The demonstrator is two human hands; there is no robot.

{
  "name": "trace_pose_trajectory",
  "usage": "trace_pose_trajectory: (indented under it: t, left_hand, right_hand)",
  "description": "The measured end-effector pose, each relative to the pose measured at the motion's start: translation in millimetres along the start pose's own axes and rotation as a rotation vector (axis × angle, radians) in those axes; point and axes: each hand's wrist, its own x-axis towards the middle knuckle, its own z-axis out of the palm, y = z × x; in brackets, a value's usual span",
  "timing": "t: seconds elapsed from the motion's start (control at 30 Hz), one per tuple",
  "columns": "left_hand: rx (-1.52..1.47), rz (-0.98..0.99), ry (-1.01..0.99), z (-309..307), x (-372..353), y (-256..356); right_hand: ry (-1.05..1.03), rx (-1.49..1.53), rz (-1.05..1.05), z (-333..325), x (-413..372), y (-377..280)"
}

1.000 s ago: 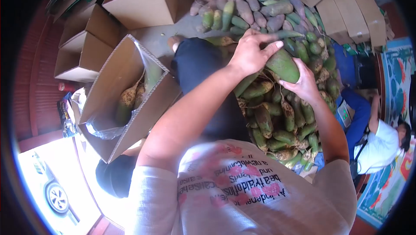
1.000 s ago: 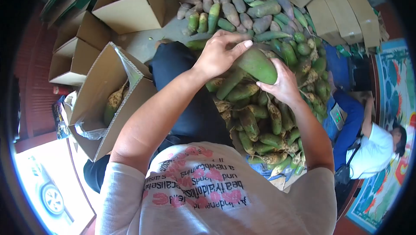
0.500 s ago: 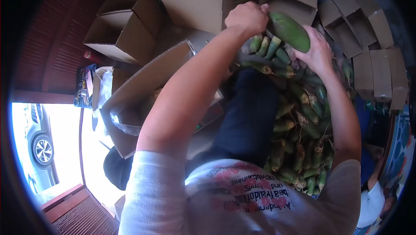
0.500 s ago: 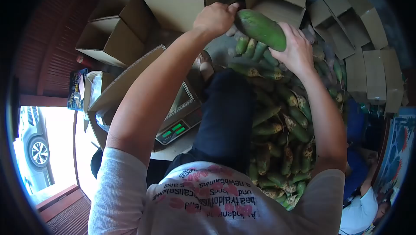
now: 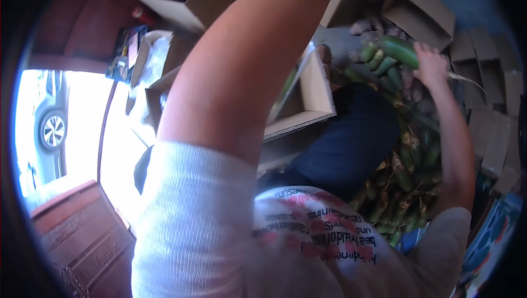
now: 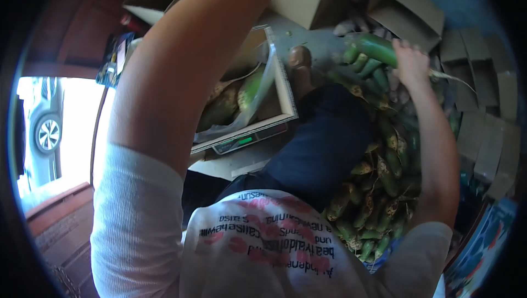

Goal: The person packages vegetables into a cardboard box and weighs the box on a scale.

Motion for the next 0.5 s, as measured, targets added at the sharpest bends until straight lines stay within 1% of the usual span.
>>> trace_pose_trajectory:
  t: [0.03, 0.07, 0.1, 0.13, 0.17, 0.2, 0.23, 0.27, 0.3, 0.33, 0.37, 0.4, 0.43, 0.47, 0.5]
  left_hand:
    - [0.171, 0.135, -0.118, 1.2, -8.0, -16.1]
    - [0.339, 0.273, -0.238, -4.8, -20.2, -25.4]
    - [0.246, 0.169, -0.176, -15.9, -35.4, -41.6]
    - [0.153, 0.069, -0.112, -42.7, -72.2, -47.5]
    - [0.07, -0.005, -0.135, -66.8, -108.1, -47.7]
    - [-0.013, -0.079, -0.157, -85.7, -143.4, -51.2]
    - [0.079, 0.147, 0.038, -83.9, -176.1, -71.1]
    - [-0.028, 0.082, -0.101, -88.0, -207.4, -73.9]
    - [0.085, 0.026, -0.184, -94.2, -249.7, -62.6]
    - [0.099, 0.002, -0.325, -95.3, -280.3, -62.5]
    - [0.202, 0.242, -0.4, -86.6, -312.5, -73.3]
    - [0.217, 0.009, -0.478, -77.3, -342.2, -70.5]
    - [0.227, -0.223, -0.554, -68.6, -367.0, -69.1]
    - [0.29, -0.188, -0.538, -60.6, -385.3, -78.3]
    - [0.352, -0.15, -0.523, -52.9, -402.0, -89.1]
  right_hand:
    - [-0.023, 0.0, 0.017, -2.1, 0.9, 6.1]
    - [0.017, 0.014, 0.033, -11.5, -2.1, 9.9]
    - [0.077, 0.048, 0.03, -17.5, -3.6, 17.4]
    - [0.147, 0.074, 0.034, -32.2, -9.2, 20.0]
    - [0.178, 0.113, 0.029, -43.9, -10.8, 25.7]
    - [0.258, 0.222, -0.017, -61.8, -15.4, 27.6]
    - [0.259, 0.344, -0.01, -93.7, -22.3, 18.8]
    - [0.282, 0.447, -0.073, -116.4, -23.6, 13.3]
    - [0.397, 0.436, -0.238, -134.6, -23.2, 7.6]
    - [0.359, 0.479, -0.349, -156.4, -21.5, -5.0]
    - [0.32, 0.519, -0.46, -181.0, -20.0, -23.0]
    - [0.279, 0.557, -0.566, -200.8, -19.1, -44.0]
    - [0.284, 0.53, -0.696, -213.8, -15.3, -67.5]
    - [0.289, 0.502, -0.824, -224.4, -10.4, -92.8]
    - [0.197, 0.434, -0.863, -232.9, -8.5, -119.5]
